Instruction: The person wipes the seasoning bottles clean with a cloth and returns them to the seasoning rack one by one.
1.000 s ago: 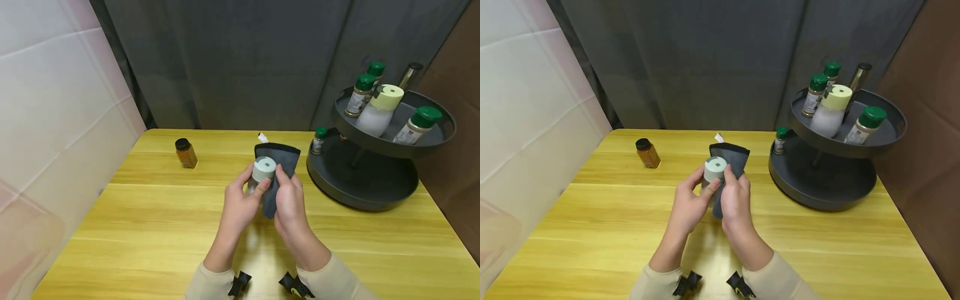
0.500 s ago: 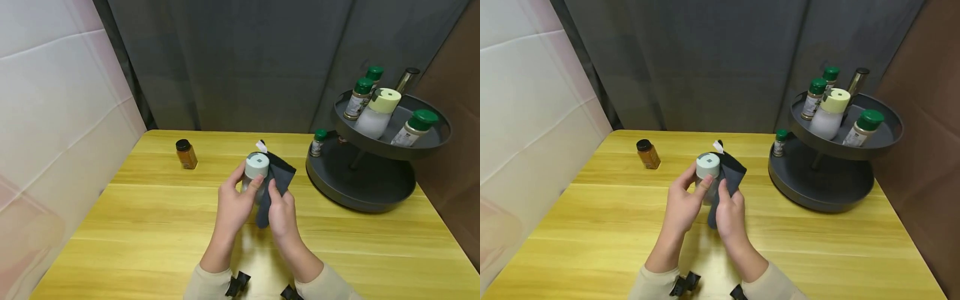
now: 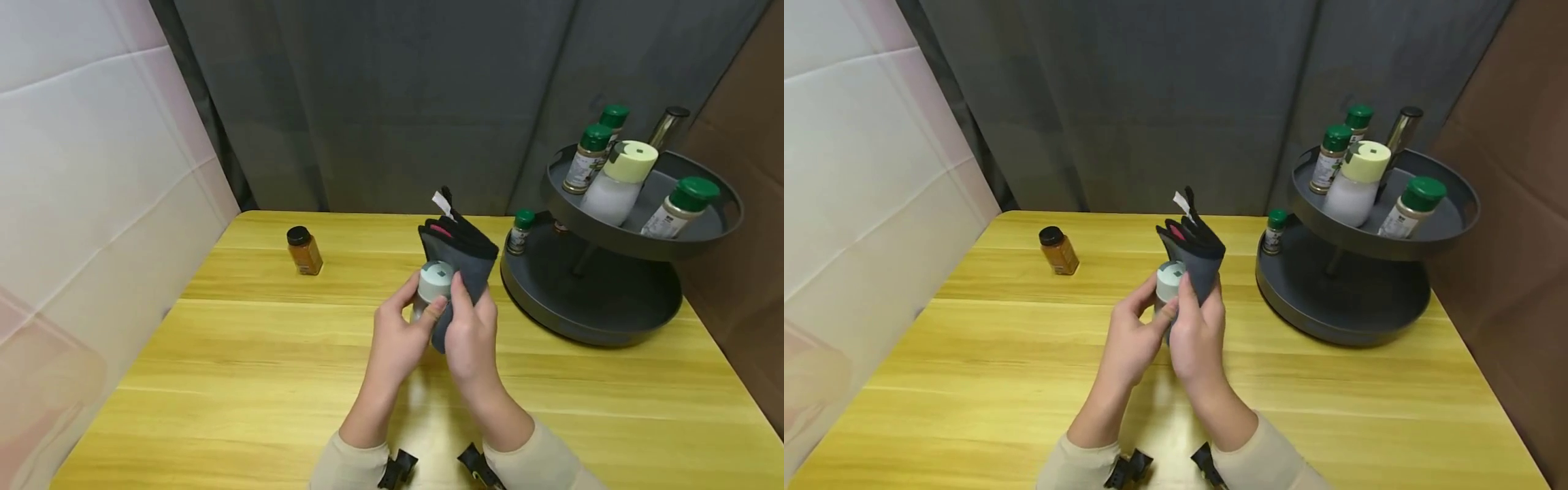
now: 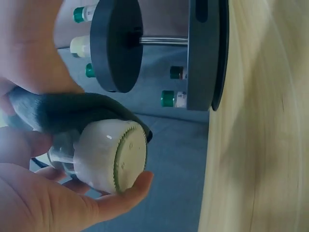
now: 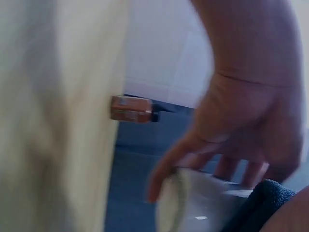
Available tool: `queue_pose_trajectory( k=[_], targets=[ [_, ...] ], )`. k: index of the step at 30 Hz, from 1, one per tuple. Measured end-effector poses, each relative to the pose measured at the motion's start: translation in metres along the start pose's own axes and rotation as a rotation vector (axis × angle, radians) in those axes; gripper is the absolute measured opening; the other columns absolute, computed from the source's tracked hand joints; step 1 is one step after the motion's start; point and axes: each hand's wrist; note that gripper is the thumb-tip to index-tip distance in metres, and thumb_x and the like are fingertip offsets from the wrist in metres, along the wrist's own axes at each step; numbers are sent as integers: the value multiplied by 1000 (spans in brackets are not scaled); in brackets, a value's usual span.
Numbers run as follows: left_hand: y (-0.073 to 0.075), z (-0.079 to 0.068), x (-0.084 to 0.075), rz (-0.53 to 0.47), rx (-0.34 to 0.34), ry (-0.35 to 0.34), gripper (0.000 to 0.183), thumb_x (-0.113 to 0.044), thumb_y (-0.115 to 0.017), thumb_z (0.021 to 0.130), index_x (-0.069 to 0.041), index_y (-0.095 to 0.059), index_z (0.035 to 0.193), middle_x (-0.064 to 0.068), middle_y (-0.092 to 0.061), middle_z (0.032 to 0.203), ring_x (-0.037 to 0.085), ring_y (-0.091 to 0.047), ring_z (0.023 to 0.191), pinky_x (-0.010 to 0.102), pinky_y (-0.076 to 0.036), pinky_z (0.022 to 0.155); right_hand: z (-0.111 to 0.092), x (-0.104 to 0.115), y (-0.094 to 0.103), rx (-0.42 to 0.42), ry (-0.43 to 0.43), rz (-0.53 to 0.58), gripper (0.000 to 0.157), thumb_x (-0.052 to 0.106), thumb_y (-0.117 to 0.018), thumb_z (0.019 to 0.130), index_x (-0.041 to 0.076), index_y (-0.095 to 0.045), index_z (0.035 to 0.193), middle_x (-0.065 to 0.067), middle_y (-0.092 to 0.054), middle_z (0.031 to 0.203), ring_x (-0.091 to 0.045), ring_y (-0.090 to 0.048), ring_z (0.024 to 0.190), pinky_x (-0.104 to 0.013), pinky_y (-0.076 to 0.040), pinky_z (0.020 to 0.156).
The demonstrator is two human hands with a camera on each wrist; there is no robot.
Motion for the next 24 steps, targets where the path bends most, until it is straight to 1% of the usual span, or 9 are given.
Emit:
queue_pose_trajectory(
  k=[3,6,9,12,14,16,18,21,24],
  targets=[
    [1,0,0,-11,-28,-15,51,-21,-78,99,-12,-65,147,10,-68,146,29,-62,139,55,-45,120,-4,-10,1,30,28,-58,46,27,-38,116,2,-43,155,-15,-57,150,-22,-54,139,-19,-44,113],
    [3,1,-1,-20,-61,-23,51,-22,-77,99,-11,-64,147,11,-68,146,29,-61,141,56,-44,121,-5,-20,4,51,-17,-68,50,30,-37,117,3,-43,157,-13,-56,155,-22,-52,144,-15,-43,113],
    [5,2,-2,-35,-77,-22,53,-23,-77,99,-10,-63,148,12,-67,147,30,-61,140,58,-41,122,-3,-26,9,64,-166,-31,51,35,-36,117,7,-45,157,-9,-55,156,-20,-50,145,-21,-40,117],
    [7,1,-4,-51,-72,-9,53,-22,-77,99,-10,-62,149,12,-66,148,30,-59,142,59,-39,123,2,-26,14,86,-332,76,52,37,-34,116,9,-44,158,-9,-52,158,-20,-46,147,-34,-35,125],
    [7,1,-4,-55,-59,-5,53,-22,-76,100,-10,-62,149,12,-66,149,30,-59,142,59,-38,124,5,-22,14,93,-380,124,52,36,-34,117,8,-42,160,-10,-50,160,-21,-43,150,-41,-30,129],
    [6,0,-5,-56,-50,-4,54,-22,-77,99,-9,-61,150,12,-65,150,30,-58,144,58,-38,124,5,-15,13,98,-348,134,52,34,-33,117,6,-40,160,-10,-47,162,-22,-40,152,-44,-27,131],
    [4,0,-6,-52,-45,-12,54,-24,-77,100,-9,-61,150,12,-65,150,30,-58,144,58,-40,124,3,-9,11,83,-267,99,51,32,-33,117,6,-41,160,-9,-48,162,-21,-40,153,-43,-27,131],
    [3,0,-6,-48,-36,-22,53,-26,-77,99,-10,-63,148,10,-67,148,29,-60,142,57,-42,121,-3,-1,5,69,-84,10,49,30,-35,117,6,-41,159,-9,-49,160,-21,-43,151,-42,-31,129],
    [2,-1,-5,-58,-32,-30,47,-20,-76,100,-12,-66,145,9,-72,141,29,-66,132,58,-46,117,-7,-1,-1,62,129,-160,49,24,-40,116,8,-38,161,-11,-49,158,-22,-46,147,-32,-34,125]
  ],
)
Point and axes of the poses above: each hand's wrist, its own z-axis towards the middle knuckle, its own y-axis out of the back of the hand, x = y × z
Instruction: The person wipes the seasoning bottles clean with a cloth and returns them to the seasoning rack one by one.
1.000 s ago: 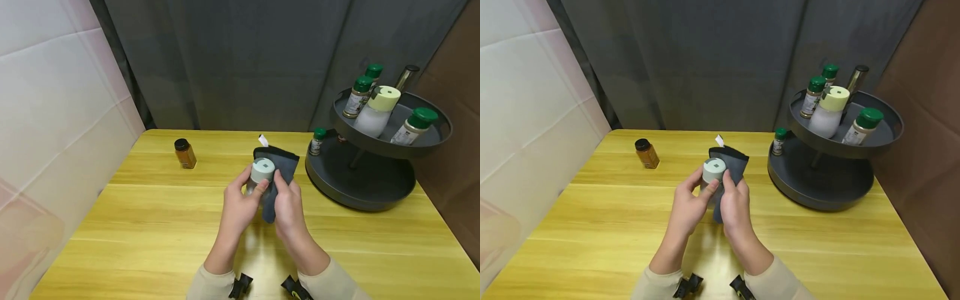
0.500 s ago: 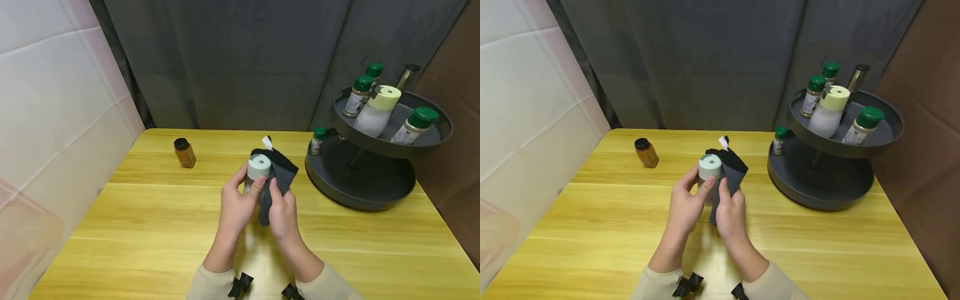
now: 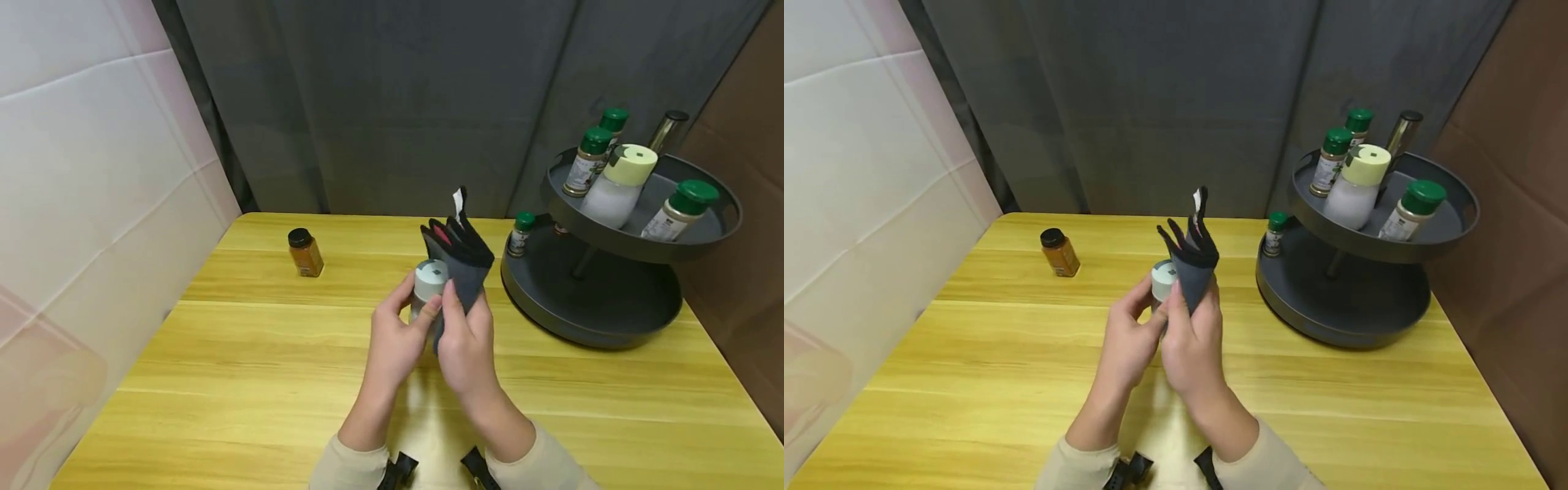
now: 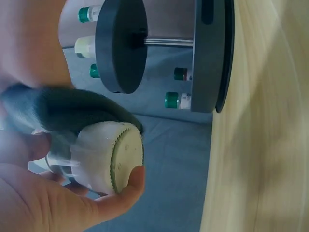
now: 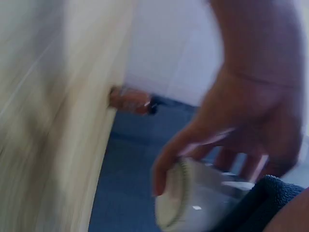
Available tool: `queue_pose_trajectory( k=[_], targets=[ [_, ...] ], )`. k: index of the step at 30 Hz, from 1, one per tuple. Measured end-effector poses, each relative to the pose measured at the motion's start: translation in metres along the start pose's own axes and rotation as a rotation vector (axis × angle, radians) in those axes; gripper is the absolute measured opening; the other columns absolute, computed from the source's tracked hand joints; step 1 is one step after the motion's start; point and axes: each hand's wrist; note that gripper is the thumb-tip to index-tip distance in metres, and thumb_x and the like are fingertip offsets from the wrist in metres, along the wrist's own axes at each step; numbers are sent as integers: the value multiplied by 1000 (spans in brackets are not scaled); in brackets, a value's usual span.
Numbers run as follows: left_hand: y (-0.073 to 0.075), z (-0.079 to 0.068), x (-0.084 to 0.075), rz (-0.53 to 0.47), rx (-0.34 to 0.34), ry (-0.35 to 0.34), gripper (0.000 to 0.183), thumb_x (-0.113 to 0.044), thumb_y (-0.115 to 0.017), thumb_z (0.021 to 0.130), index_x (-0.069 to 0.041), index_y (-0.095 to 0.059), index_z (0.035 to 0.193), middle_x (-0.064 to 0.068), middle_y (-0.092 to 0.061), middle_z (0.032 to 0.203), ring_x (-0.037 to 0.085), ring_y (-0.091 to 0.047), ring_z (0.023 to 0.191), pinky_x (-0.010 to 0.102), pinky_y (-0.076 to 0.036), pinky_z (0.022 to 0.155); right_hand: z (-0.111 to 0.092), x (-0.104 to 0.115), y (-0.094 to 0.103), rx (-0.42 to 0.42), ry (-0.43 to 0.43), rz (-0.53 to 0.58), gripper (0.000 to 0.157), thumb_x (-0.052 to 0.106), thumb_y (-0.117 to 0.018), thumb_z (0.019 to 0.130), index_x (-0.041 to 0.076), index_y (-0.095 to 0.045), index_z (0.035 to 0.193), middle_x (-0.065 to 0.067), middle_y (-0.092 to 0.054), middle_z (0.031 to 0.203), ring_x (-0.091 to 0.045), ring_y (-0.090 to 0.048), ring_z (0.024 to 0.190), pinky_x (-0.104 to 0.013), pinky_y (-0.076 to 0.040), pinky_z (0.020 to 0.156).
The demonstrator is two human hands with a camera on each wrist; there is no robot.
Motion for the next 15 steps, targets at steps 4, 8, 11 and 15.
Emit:
queue_pose_trajectory(
  k=[4,8,11,15],
  targets=[
    [-1,-1,2,2,-21,-4,48,-13,-75,99,-13,-66,146,9,-73,138,26,-68,128,55,-50,114,-6,-12,-6,-25,116,-117,49,18,-44,114,5,-37,161,-14,-52,153,-23,-50,141,-17,-36,117],
    [2,2,3,21,-72,-26,51,-17,-76,100,-9,-63,148,11,-71,142,27,-64,135,54,-49,117,-11,-26,-6,-2,20,-50,46,21,-43,115,3,-43,157,-14,-57,152,-22,-52,143,-14,-39,116],
    [5,3,3,13,-93,-32,52,-19,-75,100,-7,-62,149,13,-70,143,30,-63,137,56,-46,118,-11,-34,-2,21,-89,-56,48,29,-41,116,4,-46,156,-13,-58,154,-25,-52,146,-24,-41,119],
    [5,1,6,3,-82,-14,52,-20,-75,100,-7,-61,149,13,-68,146,31,-61,140,57,-44,120,-6,-32,5,29,-246,-18,50,34,-40,116,5,-50,155,-12,-57,156,-25,-49,147,-41,-37,124]
  ],
)
Point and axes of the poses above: each hand's wrist, its own z-axis towards the middle knuckle, its own y-axis out of the back of the hand, x = y × z
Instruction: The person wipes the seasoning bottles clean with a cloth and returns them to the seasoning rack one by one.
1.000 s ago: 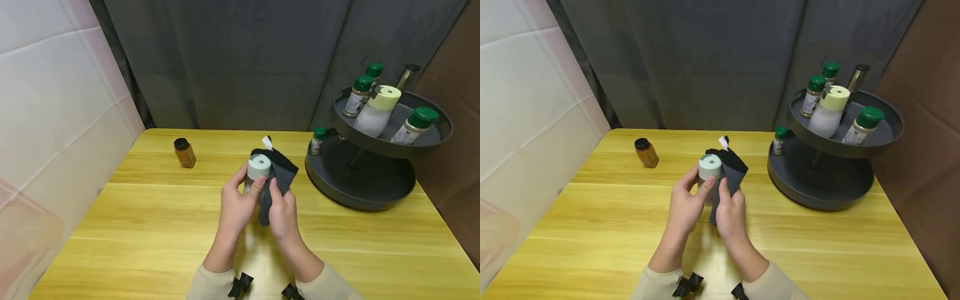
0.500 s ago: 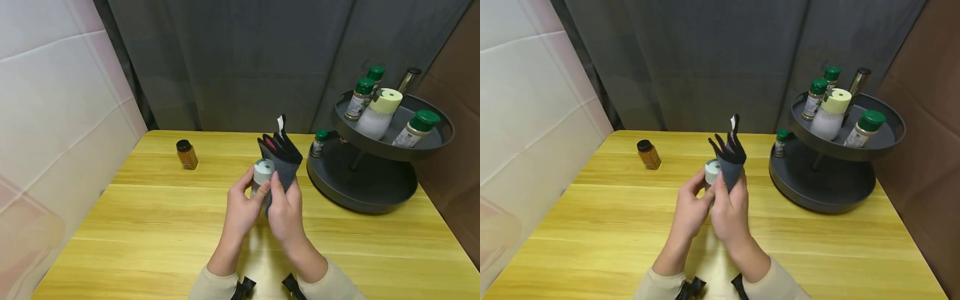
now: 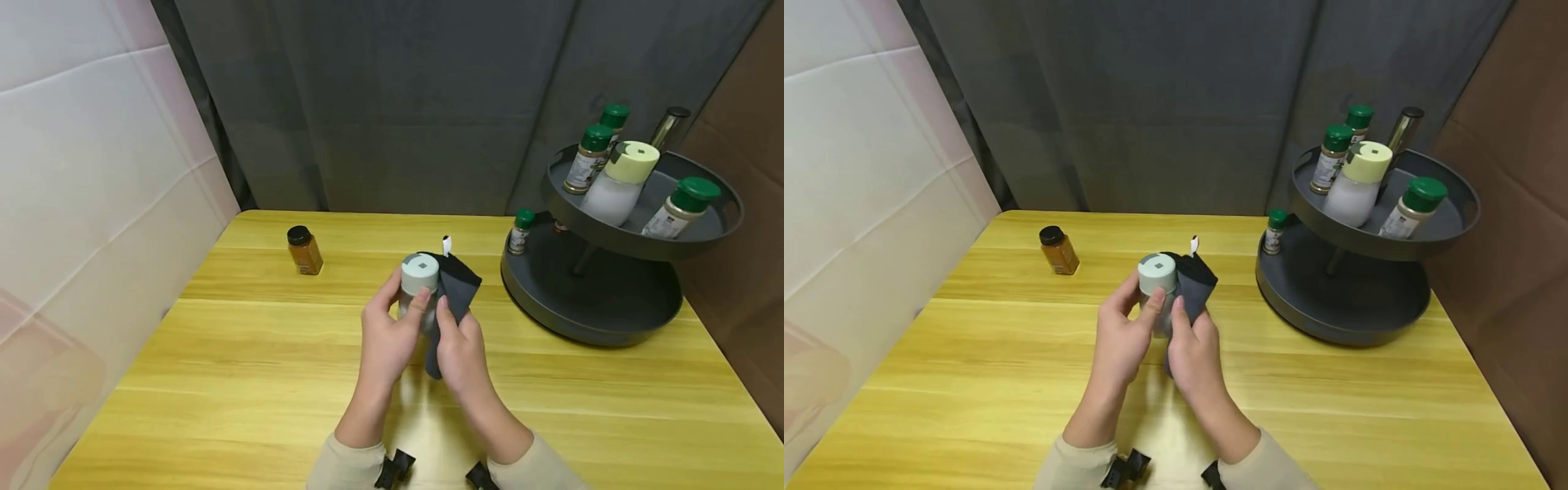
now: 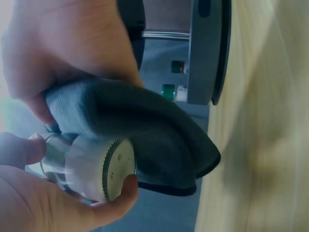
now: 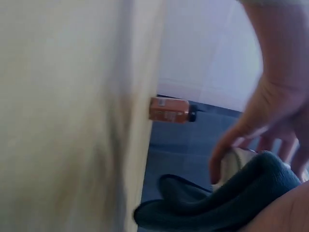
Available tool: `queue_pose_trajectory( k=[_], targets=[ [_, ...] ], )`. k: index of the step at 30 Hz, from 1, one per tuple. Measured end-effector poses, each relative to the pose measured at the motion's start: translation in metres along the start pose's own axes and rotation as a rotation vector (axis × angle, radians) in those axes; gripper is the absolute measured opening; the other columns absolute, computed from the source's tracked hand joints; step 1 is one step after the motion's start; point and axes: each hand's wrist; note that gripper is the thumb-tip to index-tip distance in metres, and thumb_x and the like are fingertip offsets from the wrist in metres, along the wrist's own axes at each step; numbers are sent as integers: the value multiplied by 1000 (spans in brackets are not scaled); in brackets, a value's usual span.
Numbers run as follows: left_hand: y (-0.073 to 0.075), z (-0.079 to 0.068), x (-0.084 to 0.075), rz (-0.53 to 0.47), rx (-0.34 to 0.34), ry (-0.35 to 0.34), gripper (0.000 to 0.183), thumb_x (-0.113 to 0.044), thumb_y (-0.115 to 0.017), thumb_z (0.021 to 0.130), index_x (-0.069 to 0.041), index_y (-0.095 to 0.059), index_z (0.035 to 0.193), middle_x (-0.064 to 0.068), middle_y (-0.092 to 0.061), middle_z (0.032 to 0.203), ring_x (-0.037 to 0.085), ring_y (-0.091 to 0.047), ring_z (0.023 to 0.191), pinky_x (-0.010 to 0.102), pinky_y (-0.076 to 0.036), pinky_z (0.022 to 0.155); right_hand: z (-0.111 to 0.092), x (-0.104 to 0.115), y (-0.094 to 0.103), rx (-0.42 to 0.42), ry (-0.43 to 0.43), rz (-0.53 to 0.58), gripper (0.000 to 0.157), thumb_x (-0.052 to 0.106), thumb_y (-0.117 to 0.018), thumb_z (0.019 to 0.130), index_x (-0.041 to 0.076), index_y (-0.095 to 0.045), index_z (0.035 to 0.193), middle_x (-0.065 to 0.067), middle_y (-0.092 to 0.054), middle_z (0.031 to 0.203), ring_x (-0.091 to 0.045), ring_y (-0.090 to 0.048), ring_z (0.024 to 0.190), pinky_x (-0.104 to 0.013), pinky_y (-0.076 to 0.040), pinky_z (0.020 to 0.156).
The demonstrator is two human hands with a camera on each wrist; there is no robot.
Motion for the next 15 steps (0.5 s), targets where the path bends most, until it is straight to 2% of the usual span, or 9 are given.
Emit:
queue_pose_trajectory(
  k=[2,4,6,9,12,15],
  targets=[
    [-1,-2,0,-2,17,6,53,-21,-76,100,-6,-62,149,13,-67,147,30,-59,142,56,-43,121,4,8,4,3,-53,68,49,33,-39,116,5,-51,154,-12,-57,155,-23,-49,146,-45,-34,125],
    [-3,-3,0,-3,34,10,53,-21,-77,99,-7,-62,148,13,-66,148,29,-58,144,56,-41,123,6,19,7,-6,-58,129,48,31,-39,116,5,-50,154,-11,-56,155,-21,-48,146,-44,-33,127],
    [-5,-5,-1,-2,56,17,53,-21,-78,99,-8,-63,148,11,-67,147,28,-58,144,56,-40,123,5,29,9,-25,-18,153,46,30,-39,116,6,-50,154,-9,-56,155,-18,-48,146,-39,-34,126],
    [-8,-7,0,-1,72,23,53,-20,-78,98,-11,-64,148,8,-68,146,28,-59,143,56,-41,123,2,39,7,-41,100,141,45,29,-40,116,6,-47,154,-10,-56,152,-19,-50,143,-28,-40,121],
    [-9,-7,1,8,62,11,52,-22,-77,99,-11,-64,148,8,-70,143,28,-62,138,56,-45,120,-2,37,2,-31,177,95,44,26,-40,116,6,-44,155,-11,-54,152,-20,-51,143,-18,-42,115],
    [-7,-5,0,10,41,-3,51,-21,-75,101,-9,-62,149,11,-71,140,29,-65,133,56,-48,116,-3,27,-2,1,189,69,47,24,-39,116,5,-40,159,-11,-52,158,-21,-47,148,-19,-41,119]
  ],
)
Point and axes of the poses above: each hand's wrist, its own z-axis towards the middle knuckle, its own y-axis out of the back of the hand, x = y × z
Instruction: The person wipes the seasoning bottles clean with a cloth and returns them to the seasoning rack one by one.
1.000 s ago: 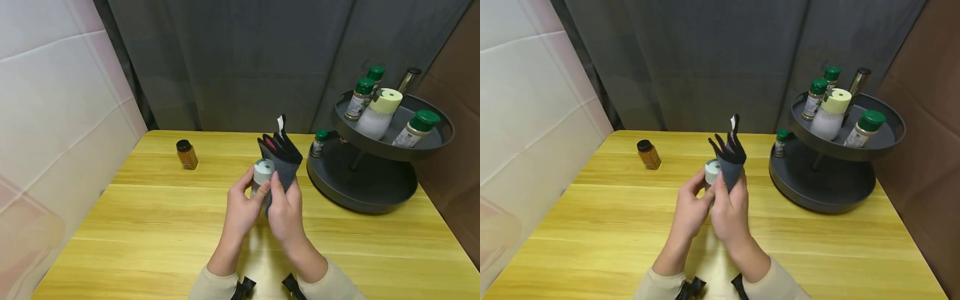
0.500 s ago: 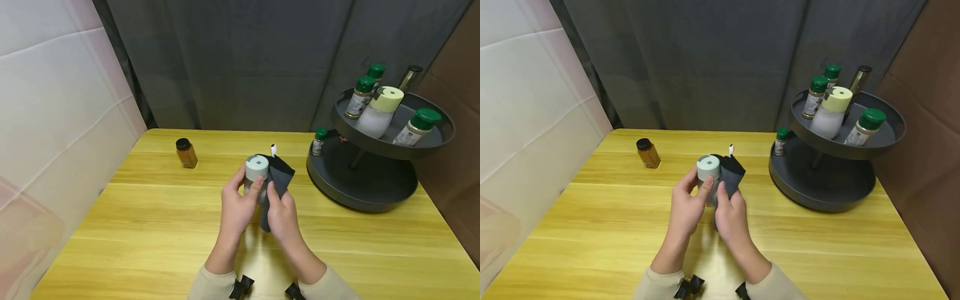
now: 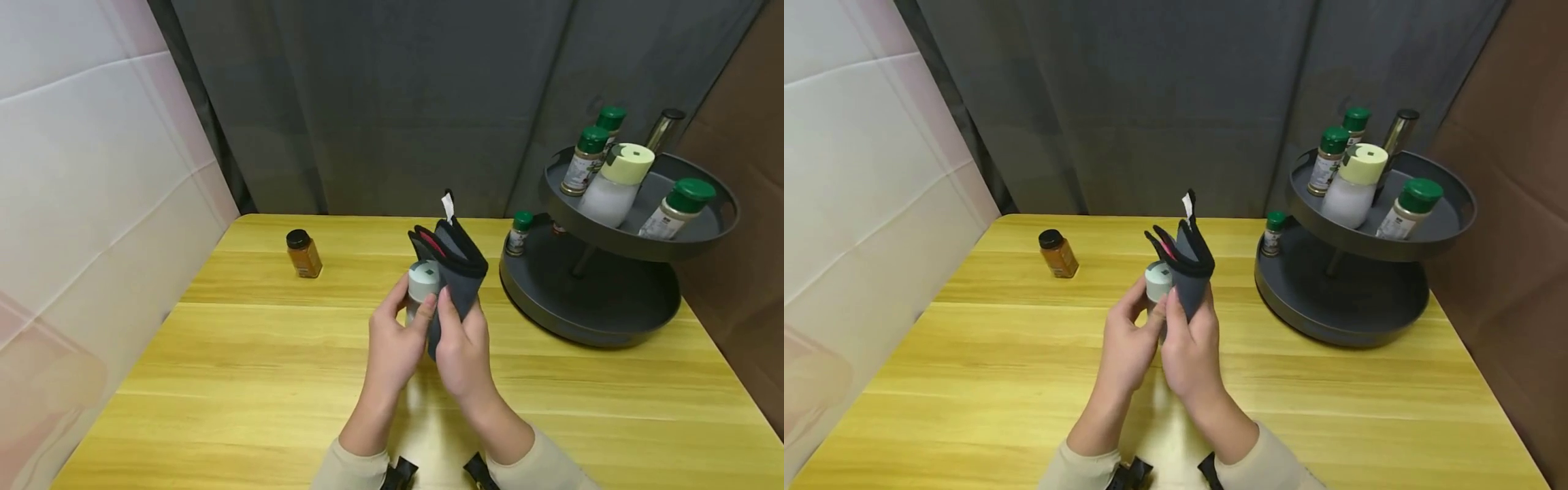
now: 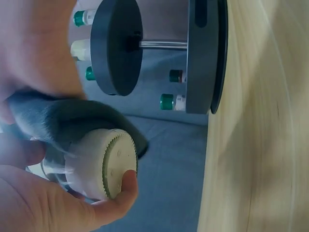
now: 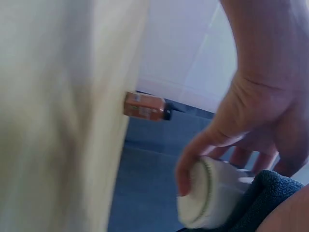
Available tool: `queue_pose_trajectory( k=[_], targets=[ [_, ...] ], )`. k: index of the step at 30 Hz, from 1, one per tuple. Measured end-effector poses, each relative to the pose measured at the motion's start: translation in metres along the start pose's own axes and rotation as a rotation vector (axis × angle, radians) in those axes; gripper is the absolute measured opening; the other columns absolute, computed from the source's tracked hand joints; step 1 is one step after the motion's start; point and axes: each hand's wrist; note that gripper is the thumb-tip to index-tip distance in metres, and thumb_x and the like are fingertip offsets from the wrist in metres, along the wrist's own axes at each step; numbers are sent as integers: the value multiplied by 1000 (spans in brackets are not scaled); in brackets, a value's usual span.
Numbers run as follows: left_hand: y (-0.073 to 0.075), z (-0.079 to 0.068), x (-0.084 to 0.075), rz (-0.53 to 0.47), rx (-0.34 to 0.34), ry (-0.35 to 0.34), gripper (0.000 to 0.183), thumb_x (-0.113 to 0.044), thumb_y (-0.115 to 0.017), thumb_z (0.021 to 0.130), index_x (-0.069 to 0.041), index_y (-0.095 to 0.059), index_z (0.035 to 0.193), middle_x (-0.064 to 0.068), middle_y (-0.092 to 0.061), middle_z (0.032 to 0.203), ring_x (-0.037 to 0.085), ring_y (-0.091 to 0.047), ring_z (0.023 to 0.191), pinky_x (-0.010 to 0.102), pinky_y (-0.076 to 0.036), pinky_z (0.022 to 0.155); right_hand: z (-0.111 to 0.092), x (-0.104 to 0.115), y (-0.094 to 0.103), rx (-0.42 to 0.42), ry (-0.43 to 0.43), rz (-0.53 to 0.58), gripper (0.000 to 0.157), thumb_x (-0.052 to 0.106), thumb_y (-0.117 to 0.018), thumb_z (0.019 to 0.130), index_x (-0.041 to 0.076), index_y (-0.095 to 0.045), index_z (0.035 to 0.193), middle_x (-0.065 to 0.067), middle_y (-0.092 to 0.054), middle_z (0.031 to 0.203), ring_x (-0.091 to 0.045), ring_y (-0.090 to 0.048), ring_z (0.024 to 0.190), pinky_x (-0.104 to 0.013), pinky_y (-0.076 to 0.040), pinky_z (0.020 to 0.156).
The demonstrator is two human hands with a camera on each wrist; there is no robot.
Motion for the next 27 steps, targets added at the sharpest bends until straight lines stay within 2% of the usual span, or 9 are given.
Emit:
queue_pose_trajectory(
  k=[5,9,11,13,19,23,27],
  targets=[
    [7,3,-4,1,-33,12,52,-20,-73,102,-9,-59,151,13,-70,141,30,-64,133,58,-46,116,-2,-16,3,17,-139,-18,49,30,-39,116,7,-44,158,-9,-53,159,-21,-46,149,-39,-37,125],
    [9,4,-5,13,-27,21,53,-22,-73,102,-9,-59,151,13,-68,145,31,-61,137,60,-42,120,0,-16,6,37,-212,59,48,30,-38,116,8,-44,159,-8,-49,162,-20,-42,153,-47,-30,129],
    [9,4,-5,23,-8,28,53,-23,-74,101,-9,-60,151,12,-68,146,31,-60,139,59,-41,121,2,-10,7,33,-198,106,48,30,-37,116,9,-43,159,-6,-49,163,-19,-41,154,-46,-29,130],
    [7,4,-4,37,14,36,52,-23,-76,100,-10,-62,149,10,-69,145,31,-60,138,59,-42,120,4,-3,7,17,-149,119,48,30,-37,116,9,-43,159,-5,-50,161,-17,-41,153,-42,-30,131],
    [2,4,2,48,54,48,48,-22,-77,99,-12,-66,145,7,-73,136,30,-63,128,57,-45,115,6,10,7,-30,-5,97,47,25,-39,116,6,-40,158,-9,-49,158,-18,-43,148,-23,-37,122],
    [1,5,1,40,46,50,48,-23,-76,100,-10,-65,145,9,-73,136,31,-64,128,59,-46,115,5,0,6,-10,-19,76,46,23,-38,116,2,-41,156,-13,-52,155,-20,-48,144,-16,-41,116],
    [1,7,1,18,18,60,50,-23,-75,101,-9,-62,148,12,-70,140,32,-64,132,59,-46,116,4,-12,8,3,-107,24,47,30,-38,117,5,-46,155,-12,-56,152,-19,-53,139,-18,-44,113]
  ],
)
Point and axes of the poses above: each hand's wrist, its own z-axis towards the middle knuckle, its own y-axis out of the back of the hand, x = y × z
